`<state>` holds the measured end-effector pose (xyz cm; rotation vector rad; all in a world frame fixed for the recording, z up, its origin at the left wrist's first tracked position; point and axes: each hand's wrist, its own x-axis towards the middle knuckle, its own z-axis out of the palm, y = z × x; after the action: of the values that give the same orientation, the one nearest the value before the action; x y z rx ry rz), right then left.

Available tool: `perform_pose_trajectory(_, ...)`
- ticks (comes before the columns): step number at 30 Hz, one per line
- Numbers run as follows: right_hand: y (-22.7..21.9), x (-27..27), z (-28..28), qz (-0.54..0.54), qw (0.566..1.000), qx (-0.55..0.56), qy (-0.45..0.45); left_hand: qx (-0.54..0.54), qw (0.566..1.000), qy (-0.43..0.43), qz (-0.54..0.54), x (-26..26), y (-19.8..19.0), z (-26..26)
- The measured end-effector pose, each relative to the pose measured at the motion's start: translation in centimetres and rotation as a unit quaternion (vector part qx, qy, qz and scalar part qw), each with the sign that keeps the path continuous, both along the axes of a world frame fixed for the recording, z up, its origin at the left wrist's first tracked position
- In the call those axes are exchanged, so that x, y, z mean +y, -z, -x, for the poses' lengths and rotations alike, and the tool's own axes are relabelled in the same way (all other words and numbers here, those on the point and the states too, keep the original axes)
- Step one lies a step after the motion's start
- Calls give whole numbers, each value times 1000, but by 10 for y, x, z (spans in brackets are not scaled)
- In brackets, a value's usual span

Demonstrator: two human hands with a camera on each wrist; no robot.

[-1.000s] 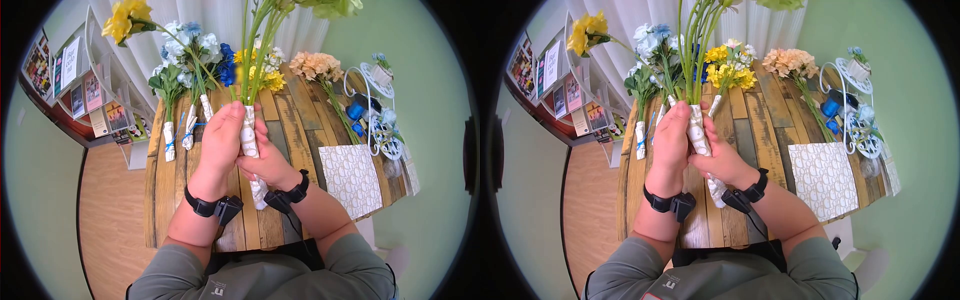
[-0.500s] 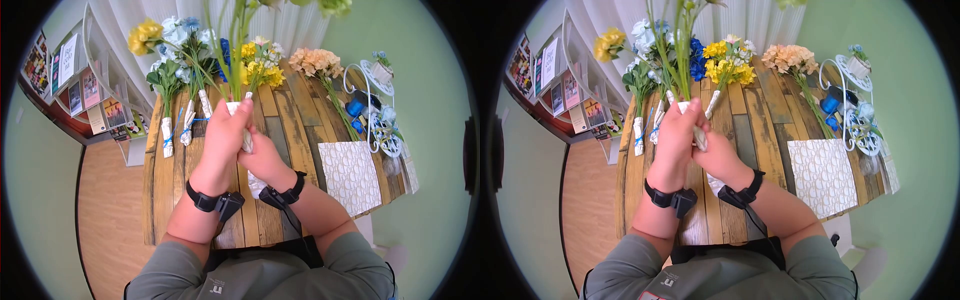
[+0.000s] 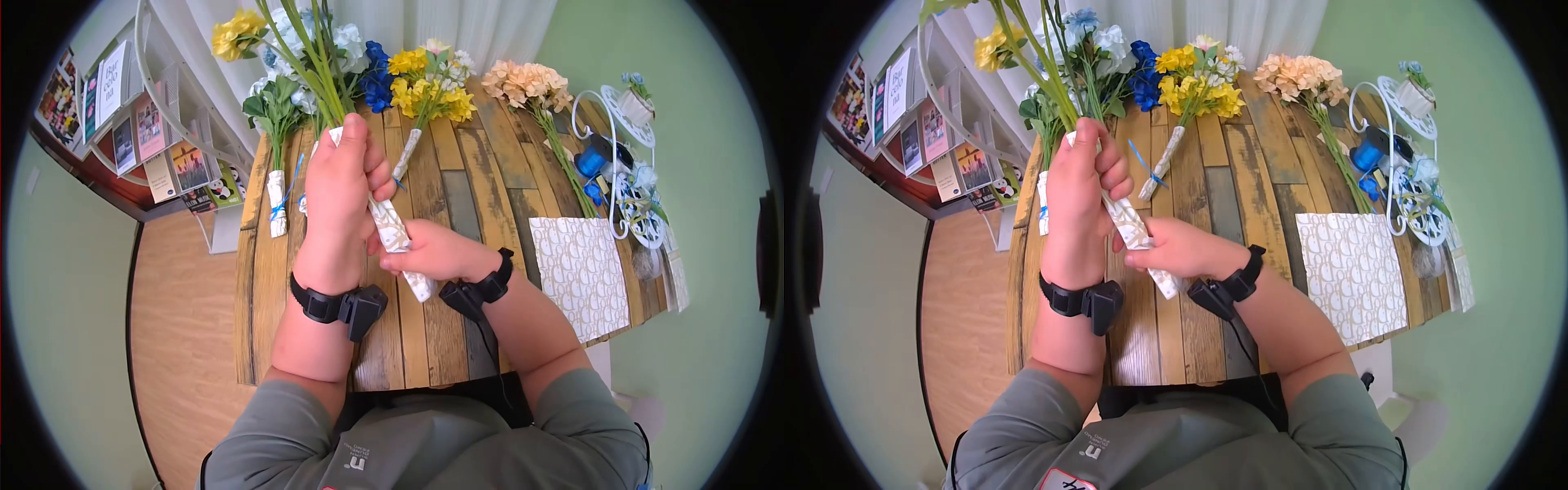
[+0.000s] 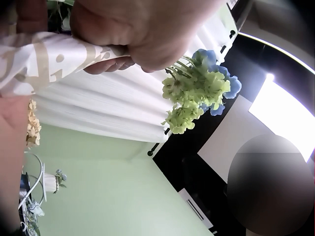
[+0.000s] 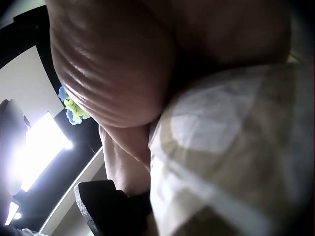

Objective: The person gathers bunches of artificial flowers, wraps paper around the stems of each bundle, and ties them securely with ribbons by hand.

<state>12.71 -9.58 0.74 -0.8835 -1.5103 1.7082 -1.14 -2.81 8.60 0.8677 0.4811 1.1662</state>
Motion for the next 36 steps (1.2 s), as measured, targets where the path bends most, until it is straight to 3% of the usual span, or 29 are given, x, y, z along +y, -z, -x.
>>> perform_pose_trajectory(6,-19,1,-18,-103,977,-187,6,-2,998,57,29,-1,5,-9)
perform_pose_trajectory(8,-23,3,-22,-233,896,-376,29,-1,997,70,30,-2,6,-12)
perform_pose_trajectory(9,-21,4,-25,-232,897,-375,32,1,998,58,33,-3,6,-13)
perform_pose_trajectory(11,-16,7,-28,-363,831,-401,129,6,998,48,33,-3,6,-13)
perform_pose_trajectory(12,-16,6,-30,-364,831,-399,133,16,1000,15,-2,-2,7,-11)
perform_pose_trajectory(14,-18,4,-36,-424,799,-343,253,30,999,-17,-41,2,7,-5)
perform_pose_trajectory(18,-36,0,-52,-422,805,-342,239,26,997,-37,-64,3,-1,4)
perform_pose_trajectory(20,-34,2,-48,-430,848,-238,197,-4,998,-12,-59,2,-1,4)
perform_pose_trajectory(21,-33,1,-42,-428,849,-239,198,-4,998,-11,-57,1,-1,2)
perform_pose_trajectory(23,-33,-4,-21,-231,969,-61,63,-4,998,-16,-67,-1,-1,1)
perform_pose_trajectory(24,-26,-5,-13,-231,969,-60,63,-3,998,-15,-67,-1,-1,1)
perform_pose_trajectory(25,-13,-5,-5,-119,992,18,37,-7,998,-23,-64,0,-1,1)
perform_pose_trajectory(26,-5,-5,2,-4,995,95,9,-11,998,-31,-62,1,-1,2)
perform_pose_trajectory(28,1,-6,9,15,993,117,-1,-13,998,-34,-57,3,1,5)
perform_pose_trajectory(30,2,-7,10,130,977,164,-24,-17,998,-37,-52,6,1,6)
perform_pose_trajectory(34,4,-3,9,166,969,178,-32,6,995,-80,-55,10,3,5)
perform_pose_trajectory(36,5,-2,12,145,981,123,33,22,993,-99,-59,13,5,5)
